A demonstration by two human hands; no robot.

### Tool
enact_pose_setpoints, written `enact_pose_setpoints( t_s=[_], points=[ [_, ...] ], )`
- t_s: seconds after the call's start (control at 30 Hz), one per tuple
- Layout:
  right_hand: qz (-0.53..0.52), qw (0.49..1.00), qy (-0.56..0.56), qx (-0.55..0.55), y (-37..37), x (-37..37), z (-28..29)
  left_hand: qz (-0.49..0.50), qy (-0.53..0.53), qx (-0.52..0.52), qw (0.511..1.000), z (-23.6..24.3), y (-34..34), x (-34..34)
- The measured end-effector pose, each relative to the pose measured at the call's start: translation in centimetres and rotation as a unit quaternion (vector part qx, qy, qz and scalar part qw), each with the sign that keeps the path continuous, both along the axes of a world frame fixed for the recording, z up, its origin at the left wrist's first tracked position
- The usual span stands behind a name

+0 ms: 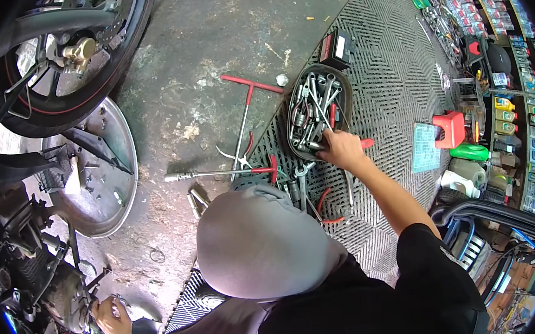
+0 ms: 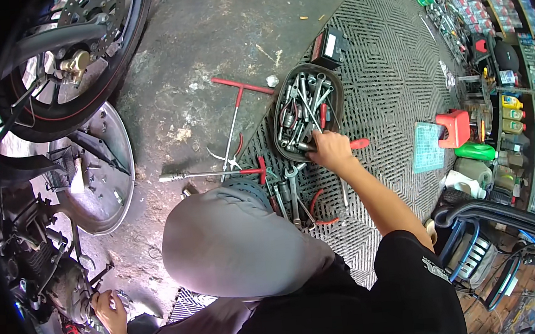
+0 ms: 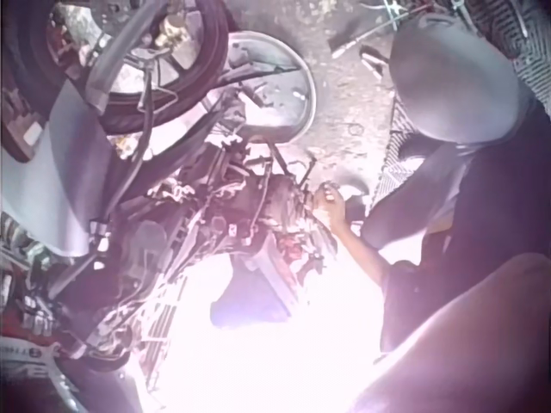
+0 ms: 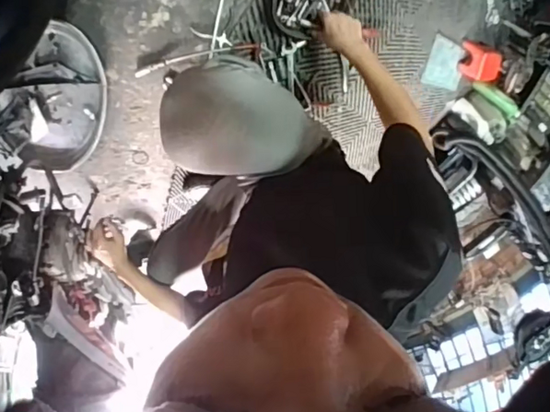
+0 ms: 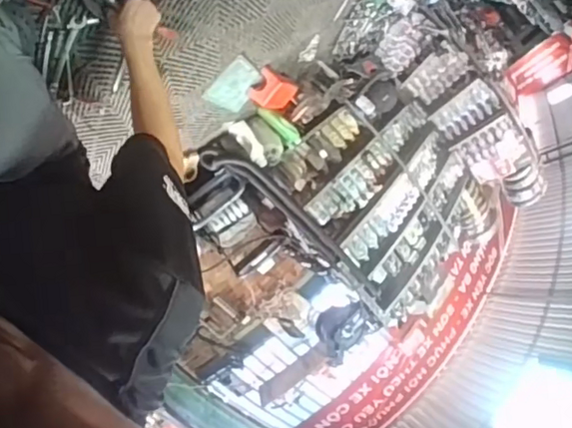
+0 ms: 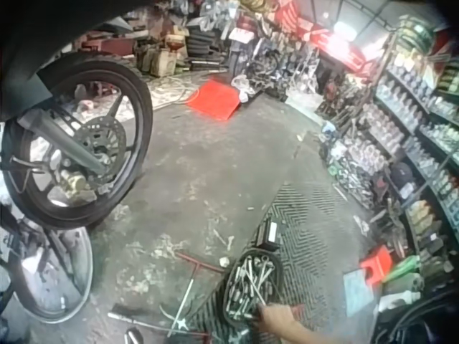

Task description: Inspecting and replacing a spark plug on a motorcycle engine.

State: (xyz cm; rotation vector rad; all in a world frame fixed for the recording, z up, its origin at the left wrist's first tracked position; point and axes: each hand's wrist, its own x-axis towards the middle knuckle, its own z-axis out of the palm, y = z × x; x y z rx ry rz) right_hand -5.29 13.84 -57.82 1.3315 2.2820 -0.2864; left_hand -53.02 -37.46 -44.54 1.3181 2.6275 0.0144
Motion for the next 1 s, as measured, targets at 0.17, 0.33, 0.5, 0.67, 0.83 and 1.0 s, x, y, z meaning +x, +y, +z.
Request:
enact_pose_setpoints(
  t_s=[0.17,0.33,0.5,0.67,0.83,1.0],
  points=[
    [-0.044,0.996,0.045,-0.063,2.2,-0.6,2.4,-0.003,0.0,-0.088,0.996,0.4,0.5,0.6],
    [-0.134,0.975,0.177,-0.027,5.6,-1.6,3.9,-0.028,0.045,-0.087,0.995,0.2,0.2,0.6],
    [-0.193,0.88,0.421,-0.101,4.9,-1.5,2.1,-0.018,0.04,-0.089,0.995,-0.6,-0.6,0.0],
    [-0.136,0.983,0.116,-0.044,2.6,1.6,0.0,-0.05,0.052,-0.055,0.996,-0.8,-0.5,-0.1],
    [-0.128,0.986,0.104,-0.015,1.4,2.1,-1.3,-0.031,0.043,-0.063,0.997,-0.9,-0.6,0.0],
    [-0.311,0.914,0.222,-0.136,0.9,0.6,-2.5,-0.021,0.048,-0.071,0.996,-0.6,0.4,0.4]
  ],
)
